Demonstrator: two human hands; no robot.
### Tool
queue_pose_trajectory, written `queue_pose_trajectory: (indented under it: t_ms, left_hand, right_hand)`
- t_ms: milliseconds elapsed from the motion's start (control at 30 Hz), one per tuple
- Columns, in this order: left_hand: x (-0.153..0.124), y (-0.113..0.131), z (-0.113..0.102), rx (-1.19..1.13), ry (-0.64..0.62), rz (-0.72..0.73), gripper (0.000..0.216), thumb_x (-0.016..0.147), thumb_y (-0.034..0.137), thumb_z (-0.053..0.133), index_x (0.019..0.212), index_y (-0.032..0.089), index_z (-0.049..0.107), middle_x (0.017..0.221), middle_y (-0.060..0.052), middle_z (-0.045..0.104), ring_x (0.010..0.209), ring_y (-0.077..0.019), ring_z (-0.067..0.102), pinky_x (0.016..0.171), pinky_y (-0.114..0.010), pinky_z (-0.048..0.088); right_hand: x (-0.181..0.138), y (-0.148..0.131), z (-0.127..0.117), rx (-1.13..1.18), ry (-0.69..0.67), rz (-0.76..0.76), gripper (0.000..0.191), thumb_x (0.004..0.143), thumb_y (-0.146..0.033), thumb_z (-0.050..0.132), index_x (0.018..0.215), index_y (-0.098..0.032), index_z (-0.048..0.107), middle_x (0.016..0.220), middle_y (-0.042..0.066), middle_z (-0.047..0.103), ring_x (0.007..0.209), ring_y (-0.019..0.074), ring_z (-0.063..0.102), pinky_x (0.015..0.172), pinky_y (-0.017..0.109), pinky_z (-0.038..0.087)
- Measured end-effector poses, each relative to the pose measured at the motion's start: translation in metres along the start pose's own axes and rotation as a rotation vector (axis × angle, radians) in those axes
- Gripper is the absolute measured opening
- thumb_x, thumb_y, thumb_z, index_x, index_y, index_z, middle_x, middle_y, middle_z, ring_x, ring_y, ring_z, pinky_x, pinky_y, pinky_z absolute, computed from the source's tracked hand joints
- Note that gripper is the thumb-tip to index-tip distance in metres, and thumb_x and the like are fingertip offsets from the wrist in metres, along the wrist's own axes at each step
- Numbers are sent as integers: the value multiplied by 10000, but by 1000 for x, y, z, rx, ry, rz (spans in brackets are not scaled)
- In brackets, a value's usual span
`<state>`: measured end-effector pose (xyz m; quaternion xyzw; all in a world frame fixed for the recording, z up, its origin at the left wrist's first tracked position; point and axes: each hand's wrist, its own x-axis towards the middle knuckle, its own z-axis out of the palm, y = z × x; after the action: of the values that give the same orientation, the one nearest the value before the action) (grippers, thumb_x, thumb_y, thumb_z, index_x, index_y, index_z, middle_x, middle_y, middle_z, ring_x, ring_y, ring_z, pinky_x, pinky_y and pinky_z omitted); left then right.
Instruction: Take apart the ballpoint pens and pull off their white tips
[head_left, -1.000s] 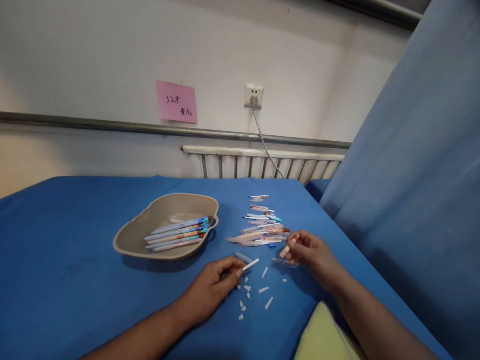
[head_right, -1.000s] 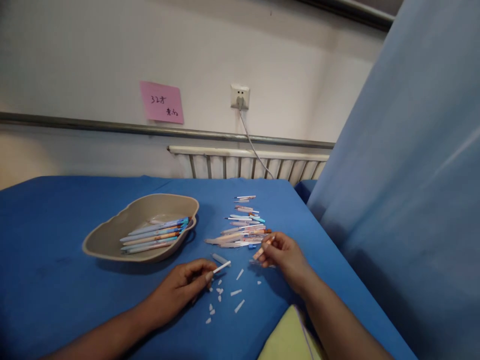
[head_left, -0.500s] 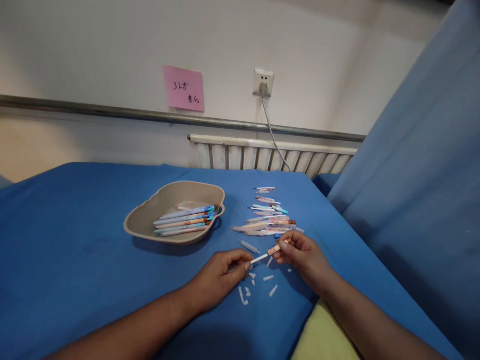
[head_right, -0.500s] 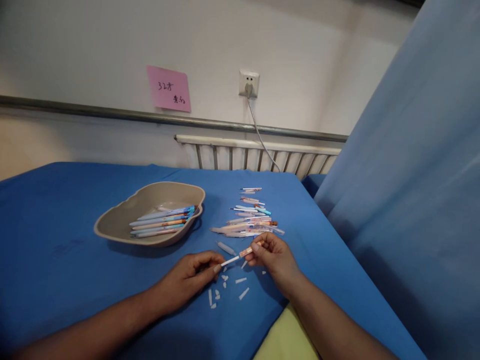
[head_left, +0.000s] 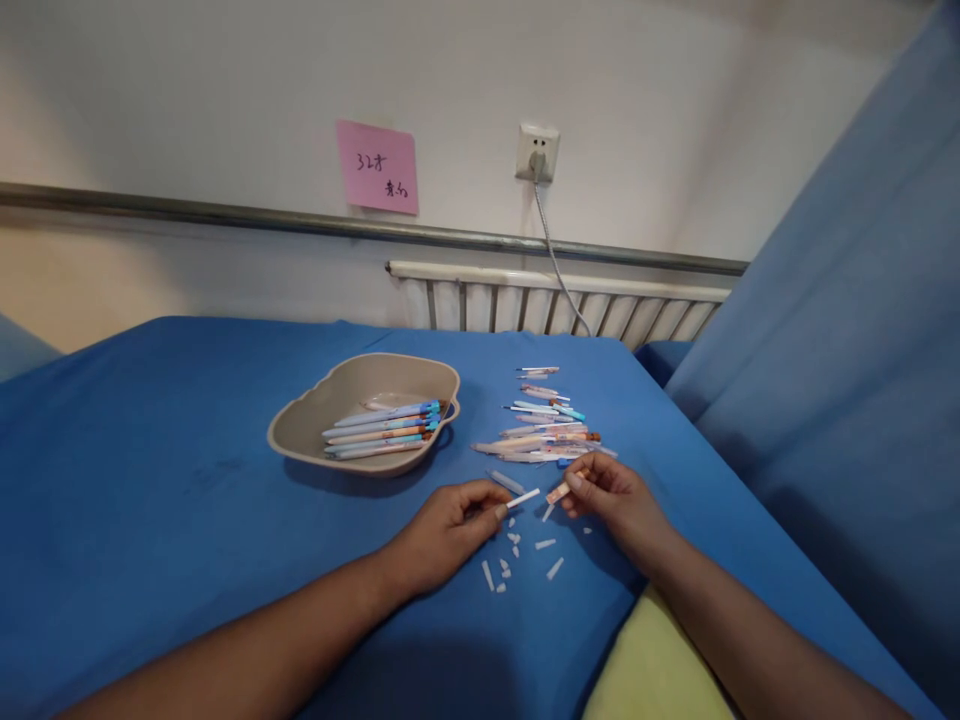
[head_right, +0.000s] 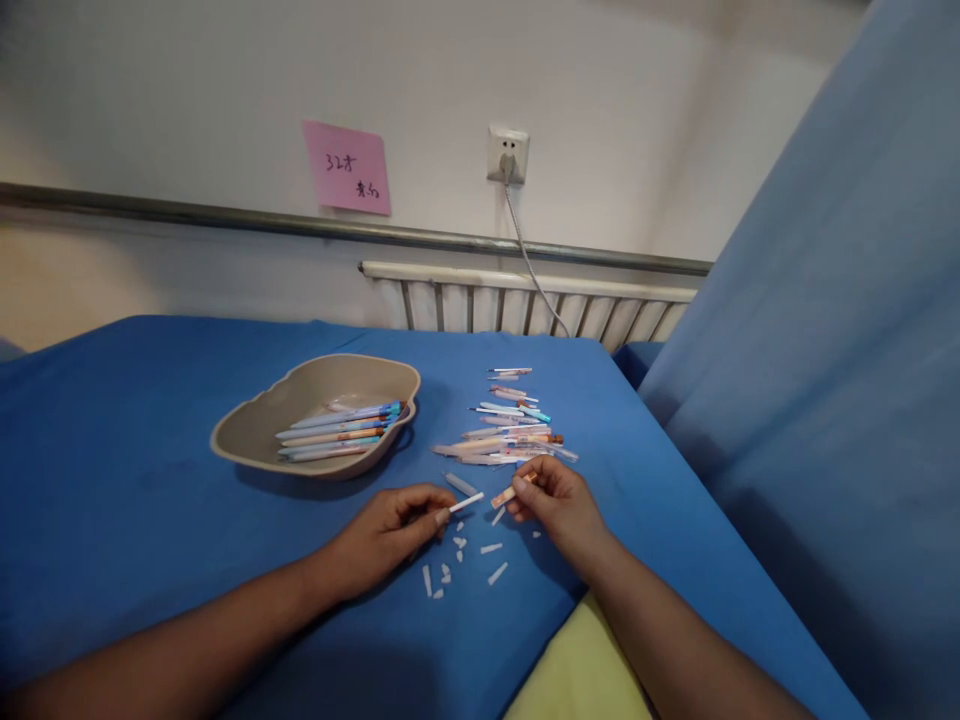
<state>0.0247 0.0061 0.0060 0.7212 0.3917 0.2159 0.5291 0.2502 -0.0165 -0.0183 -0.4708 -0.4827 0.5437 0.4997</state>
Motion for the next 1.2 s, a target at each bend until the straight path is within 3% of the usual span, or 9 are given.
queue_pose_trajectory:
  t_ms: [167, 467, 700, 967, 1067, 1200]
  left_hand:
    - [4, -8, -3, -71, 16, -48, 306, 863, 390, 509, 1001, 137, 613, 676, 29, 534, 472, -64, 406, 434, -172, 302]
    - [0, -2, 1, -49, -16, -25, 262, 856, 353, 519, 934, 127, 627, 636, 40, 512, 505, -74, 399, 458, -177, 299]
    - [0, 1, 1, 1, -28, 13, 249, 845, 345, 523, 896, 141, 656, 650, 35, 518, 575, -96, 411, 532, -191, 330]
    - [-6, 6, 5, 64, -52, 50, 220, 838, 313, 541, 971, 160, 626, 758, 7, 557, 688, -130, 481, 616, -219, 388]
    - [-8, 5, 6, -48, -68, 47, 280, 827, 323, 573, 1057, 165, 552, 796, -3, 562, 702, -129, 501, 618, -225, 412]
    - [-6, -1, 1, -303, -123, -12, 288, 808, 331, 611, 1019, 157, 522, 866, -41, 618, 722, -131, 573, 600, -223, 444]
  right_hand:
    - [5, 11, -6, -211, -27, -28, 325, 728, -476, 672, 816, -173, 596, 574, -45, 560, 486, 93, 513, 455, 206, 391]
    - [0, -8, 3, 24, 33, -30, 358, 700, -509, 690, 768, -178, 573, 620, -1, 654, 532, 119, 582, 539, 244, 476]
    - [-1, -4, 6, 93, 20, -34, 344, 687, -474, 721, 770, -172, 577, 659, 9, 680, 545, 121, 612, 554, 244, 499]
    - [-11, -1, 15, -85, -91, -58, 276, 731, -422, 701, 756, -166, 602, 590, -7, 649, 549, 116, 600, 554, 227, 472]
    - [-13, 0, 16, -97, -100, -46, 271, 721, -407, 715, 764, -166, 601, 622, -7, 652, 565, 120, 610, 563, 231, 475]
    - [-12, 0, 12, -81, -102, -49, 271, 711, -396, 728, 764, -167, 593, 633, -7, 648, 581, 124, 614, 571, 234, 476]
